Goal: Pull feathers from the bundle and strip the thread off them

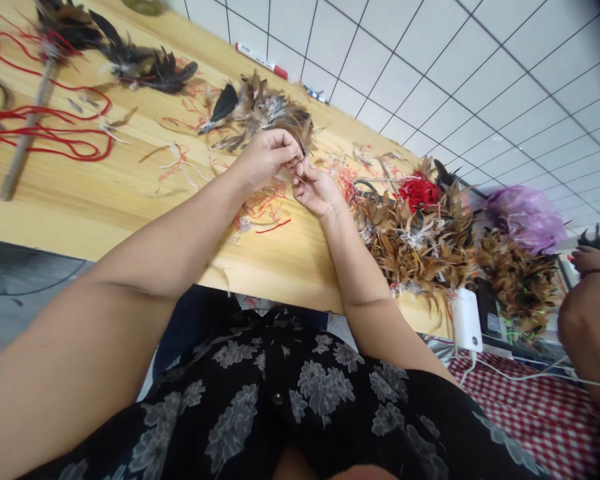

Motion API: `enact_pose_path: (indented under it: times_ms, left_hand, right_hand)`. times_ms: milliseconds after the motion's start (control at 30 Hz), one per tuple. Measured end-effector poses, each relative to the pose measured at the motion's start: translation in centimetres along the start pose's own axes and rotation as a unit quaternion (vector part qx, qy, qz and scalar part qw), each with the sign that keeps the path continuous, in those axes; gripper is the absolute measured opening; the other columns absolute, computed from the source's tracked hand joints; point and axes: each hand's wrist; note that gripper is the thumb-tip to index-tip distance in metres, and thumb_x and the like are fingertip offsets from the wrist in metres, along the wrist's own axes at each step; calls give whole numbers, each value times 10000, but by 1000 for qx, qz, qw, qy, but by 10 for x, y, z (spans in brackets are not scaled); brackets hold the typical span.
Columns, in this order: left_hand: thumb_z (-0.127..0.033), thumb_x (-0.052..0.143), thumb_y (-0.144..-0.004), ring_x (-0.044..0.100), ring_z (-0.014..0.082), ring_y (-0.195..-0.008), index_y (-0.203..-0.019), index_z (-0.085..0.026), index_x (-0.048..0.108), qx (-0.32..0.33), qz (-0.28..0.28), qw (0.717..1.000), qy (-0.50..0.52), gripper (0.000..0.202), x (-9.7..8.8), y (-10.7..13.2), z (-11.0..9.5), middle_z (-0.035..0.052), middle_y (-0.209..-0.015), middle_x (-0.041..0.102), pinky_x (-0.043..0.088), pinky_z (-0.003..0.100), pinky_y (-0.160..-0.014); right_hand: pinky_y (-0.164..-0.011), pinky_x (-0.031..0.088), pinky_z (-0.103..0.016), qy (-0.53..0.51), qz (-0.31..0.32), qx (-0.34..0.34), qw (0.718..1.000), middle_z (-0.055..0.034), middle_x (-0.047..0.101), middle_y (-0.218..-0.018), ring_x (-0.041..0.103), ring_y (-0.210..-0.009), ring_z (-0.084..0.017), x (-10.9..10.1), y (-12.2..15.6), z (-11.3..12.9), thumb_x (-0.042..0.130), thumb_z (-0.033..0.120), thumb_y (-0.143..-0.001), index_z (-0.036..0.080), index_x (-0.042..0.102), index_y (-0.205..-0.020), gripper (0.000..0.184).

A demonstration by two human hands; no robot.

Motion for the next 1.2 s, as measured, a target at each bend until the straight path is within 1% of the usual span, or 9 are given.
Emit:
enact_pose_path:
  times_ms: [100, 233, 367, 467, 600, 800, 900, 1100, 1200]
  left_hand:
    - [-635, 844, -874, 752, 244, -802, -896, -242, 585, -15, -4, 1000, 0, 472, 2, 1, -6, 51, -824, 682, 583, 412, -767]
    - [-537, 839, -845, 772, 251, -830, -923, -216, 668, -15, 6, 999, 29, 371, 1, 4, -12, 80, -902, 736, 593, 402, -742]
    - [-411, 745, -926, 798, 266, -876, -947, -203, 691, -17, -12, 999, -41, 216, -2, 3, -7, 81, -921, 746, 638, 420, -767]
    - [-325, 706, -988, 807, 261, -877, -974, -197, 727, -9, -22, 996, -85, 131, -4, 3, -4, 67, -889, 758, 654, 413, -785]
    - [-243, 777, -954, 779, 221, -827, -984, -192, 781, -21, -14, 998, -55, 60, -3, 5, -10, 50, -867, 796, 649, 366, -786]
    - [-119, 854, -859, 713, 164, -687, -980, -194, 793, -35, 25, 999, -17, 155, -2, 4, -16, 16, -841, 826, 598, 320, -712]
    - [-78, 838, -841, 723, 155, -680, -975, -184, 790, -27, 38, 999, -18, 178, -3, 2, -16, 9, -817, 819, 579, 290, -698]
    - [-76, 868, -860, 798, 199, -755, -938, -161, 797, -57, 8, 997, -55, 136, -4, 4, -25, 27, -810, 796, 671, 334, -843]
    - [-57, 862, -847, 789, 204, -717, -939, -157, 807, -62, 14, 997, -53, 146, -3, 4, -25, 25, -779, 779, 682, 358, -841]
  right_hand:
    - [-542, 369, -153, 7, 1, -13, 1000, 74, 561, -737, 528, -635, -74, -1, 0, -1, 784, 254, -1068, 241, 488, -851, 367]
    - [-584, 427, -168, 20, 3, -26, 999, 52, 598, -752, 621, -740, -108, -3, 3, 0, 812, 302, -1057, 239, 528, -845, 360]
    - [-615, 455, -171, 1, 9, -24, 1000, 33, 639, -796, 675, -824, -124, -6, 1, -2, 762, 290, -1091, 228, 582, -882, 282]
    - [-604, 465, -170, -49, 24, -4, 999, 28, 658, -800, 692, -807, -122, -8, 0, -3, 696, 269, -1129, 225, 595, -900, 254]
    - [-583, 478, -158, -101, 56, 42, 992, 32, 671, -802, 683, -732, -100, -9, 1, -4, 629, 298, -1178, 227, 562, -887, 307]
    - [-575, 481, -158, -158, 102, 58, 980, 37, 649, -770, 648, -692, -92, -10, 2, -8, 422, 312, -1256, 224, 483, -829, 439]
    - [-576, 477, -162, -169, 106, 56, 978, 35, 650, -780, 634, -692, -92, -10, 2, -11, 374, 304, -1265, 219, 456, -809, 471]
    - [-580, 461, -162, -179, 109, 59, 976, 31, 659, -803, 618, -689, -82, -9, 3, -13, 363, 356, -1279, 210, 433, -784, 521]
    - [-570, 456, -169, -185, 100, 64, 976, 25, 669, -809, 616, -679, -81, -7, 4, -14, 346, 351, -1282, 206, 454, -785, 529]
Point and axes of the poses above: each hand's wrist, its own y-axis away from the middle knuckle, its own x-axis out of the palm, z = x × y
